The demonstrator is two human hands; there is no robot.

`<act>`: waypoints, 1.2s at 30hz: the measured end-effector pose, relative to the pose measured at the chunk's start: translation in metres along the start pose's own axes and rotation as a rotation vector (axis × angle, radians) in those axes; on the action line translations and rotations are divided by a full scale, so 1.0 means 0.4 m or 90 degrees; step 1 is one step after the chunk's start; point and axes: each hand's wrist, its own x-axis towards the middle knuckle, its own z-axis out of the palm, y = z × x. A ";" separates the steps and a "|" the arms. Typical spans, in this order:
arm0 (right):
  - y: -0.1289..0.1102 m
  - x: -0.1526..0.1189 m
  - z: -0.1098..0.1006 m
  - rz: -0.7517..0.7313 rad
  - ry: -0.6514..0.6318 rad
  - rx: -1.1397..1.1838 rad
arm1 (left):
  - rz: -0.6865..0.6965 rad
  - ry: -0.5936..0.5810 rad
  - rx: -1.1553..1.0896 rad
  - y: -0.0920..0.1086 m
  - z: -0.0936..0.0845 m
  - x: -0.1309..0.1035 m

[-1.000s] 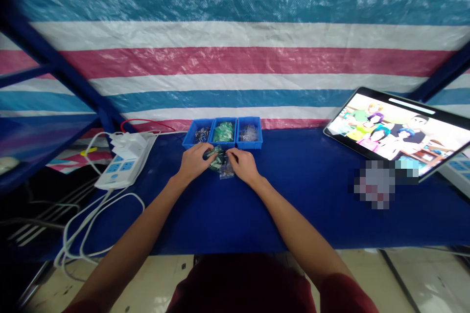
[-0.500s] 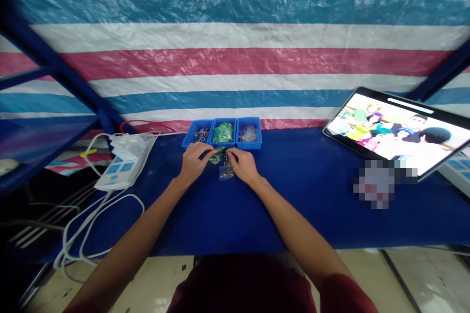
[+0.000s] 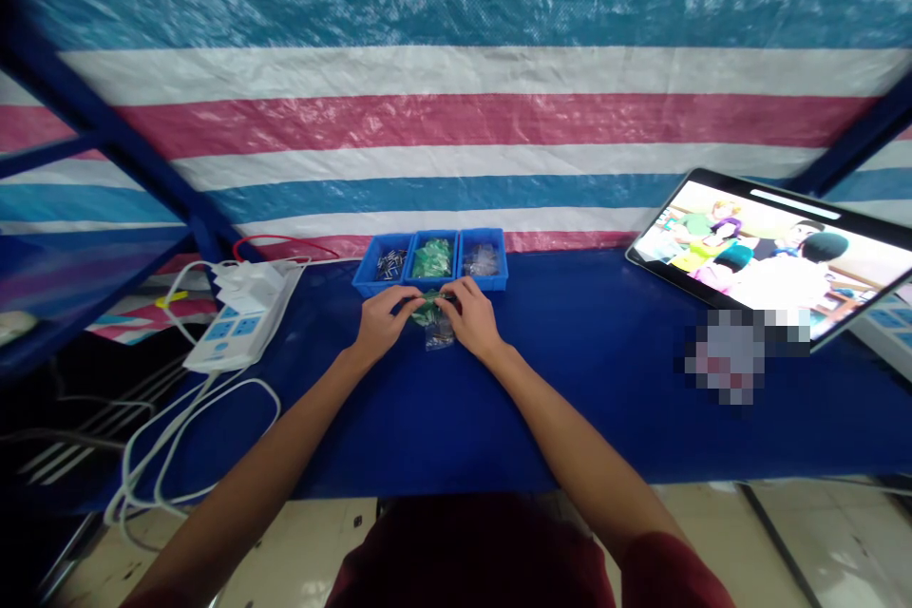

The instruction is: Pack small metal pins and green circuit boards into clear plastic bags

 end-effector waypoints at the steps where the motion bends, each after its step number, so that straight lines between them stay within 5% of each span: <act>1: -0.001 0.000 0.000 -0.001 0.003 0.003 | 0.004 0.002 -0.009 0.000 0.001 0.000; 8: -0.004 -0.001 -0.001 0.032 0.052 0.024 | 0.001 -0.019 -0.036 0.008 0.001 0.003; 16: -0.009 -0.006 -0.001 0.069 0.030 0.050 | -0.096 -0.018 -0.092 0.025 -0.010 0.009; 25: -0.009 -0.004 -0.004 0.028 0.017 0.045 | -0.093 -0.012 -0.096 0.017 -0.004 0.008; 31: -0.006 -0.004 -0.003 0.015 0.004 0.033 | -0.054 -0.002 -0.065 0.001 0.005 0.001; 36: -0.003 -0.005 -0.002 0.003 0.009 0.028 | 0.066 0.030 0.006 -0.019 0.007 -0.005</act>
